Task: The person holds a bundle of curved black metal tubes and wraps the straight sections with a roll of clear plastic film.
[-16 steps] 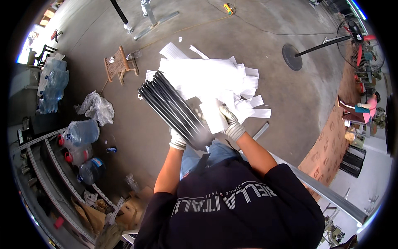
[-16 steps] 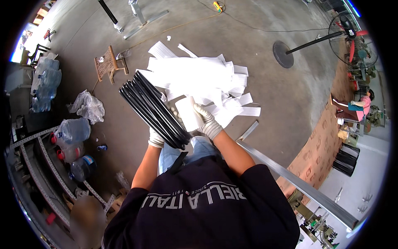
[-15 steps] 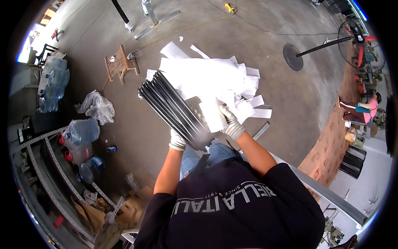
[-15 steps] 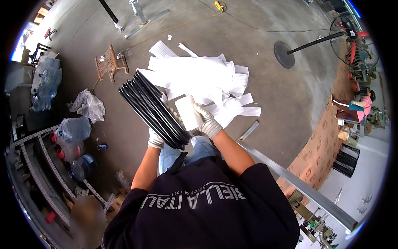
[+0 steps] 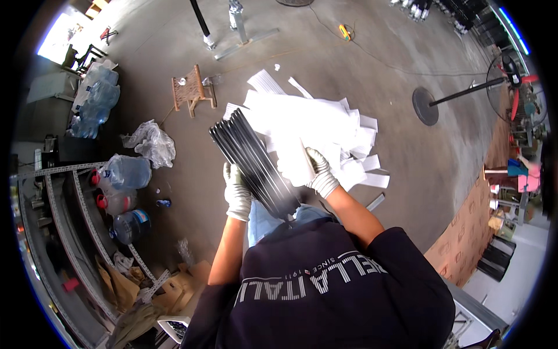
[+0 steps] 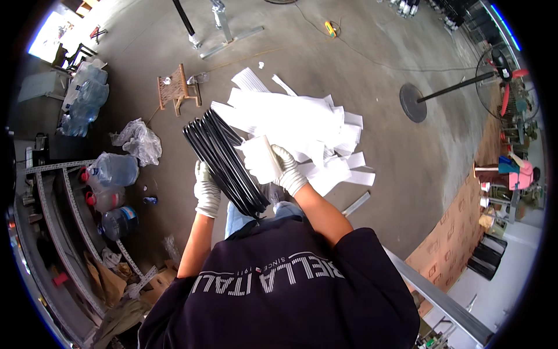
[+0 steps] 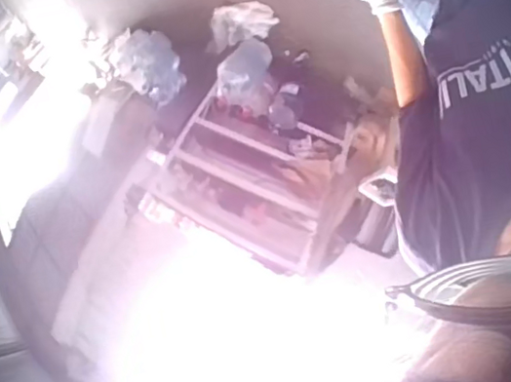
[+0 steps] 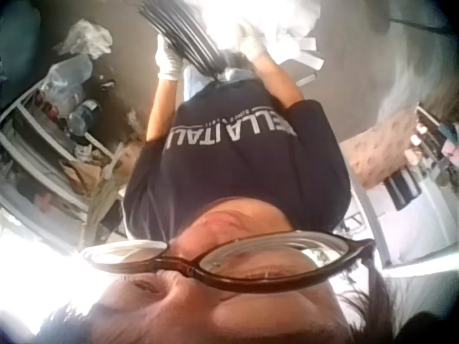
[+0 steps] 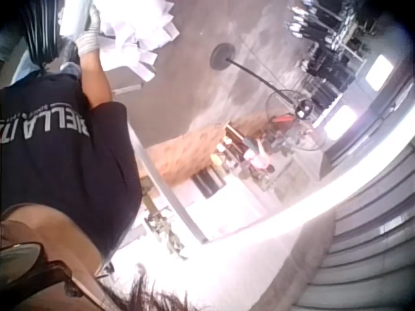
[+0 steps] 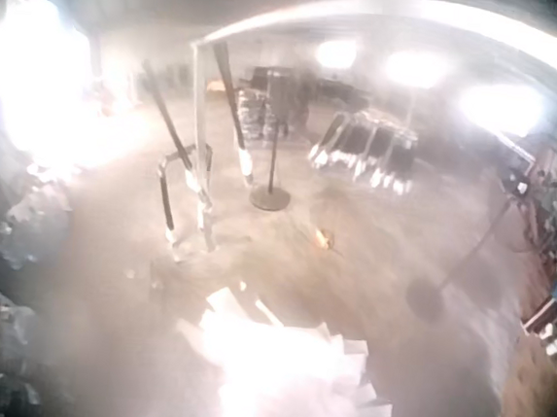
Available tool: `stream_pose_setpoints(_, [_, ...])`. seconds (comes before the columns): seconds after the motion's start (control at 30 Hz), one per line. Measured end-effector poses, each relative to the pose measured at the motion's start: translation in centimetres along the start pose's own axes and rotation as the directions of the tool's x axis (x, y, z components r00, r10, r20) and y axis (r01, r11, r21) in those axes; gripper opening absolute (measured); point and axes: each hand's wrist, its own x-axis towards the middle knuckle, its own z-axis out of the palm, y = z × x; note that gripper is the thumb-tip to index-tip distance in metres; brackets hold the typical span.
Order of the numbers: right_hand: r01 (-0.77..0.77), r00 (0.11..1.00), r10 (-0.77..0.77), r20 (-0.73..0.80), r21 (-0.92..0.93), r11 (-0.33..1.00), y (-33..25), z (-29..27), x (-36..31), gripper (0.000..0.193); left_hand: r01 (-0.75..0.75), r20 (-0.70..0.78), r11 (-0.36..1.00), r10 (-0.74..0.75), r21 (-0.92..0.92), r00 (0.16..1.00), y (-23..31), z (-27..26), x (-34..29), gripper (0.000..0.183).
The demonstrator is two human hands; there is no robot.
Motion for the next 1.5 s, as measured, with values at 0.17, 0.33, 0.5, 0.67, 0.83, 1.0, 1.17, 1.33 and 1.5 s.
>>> stream_pose_setpoints(0.17, [0.013, 0.997, -0.028, -0.077, -0.179, 0.984, 0.6, 1.4, 0.5, 0.074, -0.542, 0.404, 0.283, 0.423, 0.791, 0.811, 1.9, 2.7, -3.2, 0.061])
stream_pose_setpoints(0.33, [-0.057, 0.994, 0.046, -0.094, -0.115, 0.992, 0.7, 3.5, 0.9, 0.07, -0.615, 0.562, 0.075, 0.328, 0.785, 0.759, 1.6, 2.5, -3.5, 0.047])
stream_pose_setpoints(0.5, [0.036, 0.987, -0.087, -0.135, -0.345, 0.938, 0.3, 3.8, 0.4, 0.053, -0.659, 0.545, 0.288, 0.385, 0.695, 0.744, 1.5, 4.8, -4.4, 0.042])
stream_pose_setpoints(0.67, [0.028, 0.957, -0.156, -0.246, -0.457, 0.889, 0.6, 5.3, 0.2, 0.046, -0.403, 0.286, 0.824, 0.306, 0.397, 0.908, 1.5, 7.1, -5.9, 0.02])
stream_pose_setpoints(0.83, [0.009, 0.953, -0.157, -0.26, -0.493, 0.87, 0.3, 4.0, 0.0, 0.048, -0.589, 0.45, 0.451, 0.384, 0.671, 0.806, 2.1, 6.1, -5.1, 0.009])
stream_pose_setpoints(1.0, [-0.063, 0.971, -0.066, -0.228, -0.514, 0.856, -0.2, 3.9, 0.3, 0.064, -0.681, 0.568, 0.304, 0.384, 0.667, 0.728, 2.6, 5.5, -4.3, 0.007])
stream_pose_setpoints(1.17, [-0.022, 0.968, -0.101, -0.231, -0.475, 0.879, 0.0, 4.1, 0.4, 0.047, -0.516, 0.581, 0.697, 0.174, 0.498, 0.795, 2.3, 4.3, -4.1, 0.01])
stream_pose_setpoints(1.33, [-0.002, 0.949, -0.148, -0.279, -0.476, 0.88, -0.2, 2.8, 0.5, 0.041, -0.303, 0.623, 0.878, 0.007, 0.37, 0.783, 2.8, 3.8, -3.8, 0.011])
stream_pose_setpoints(1.5, [-0.025, 0.967, -0.099, -0.234, -0.476, 0.879, -1.7, -2.4, 0.6, 0.035, -0.151, 0.51, 0.927, -0.049, 0.343, 0.859, 2.1, 3.6, -3.4, 0.014])
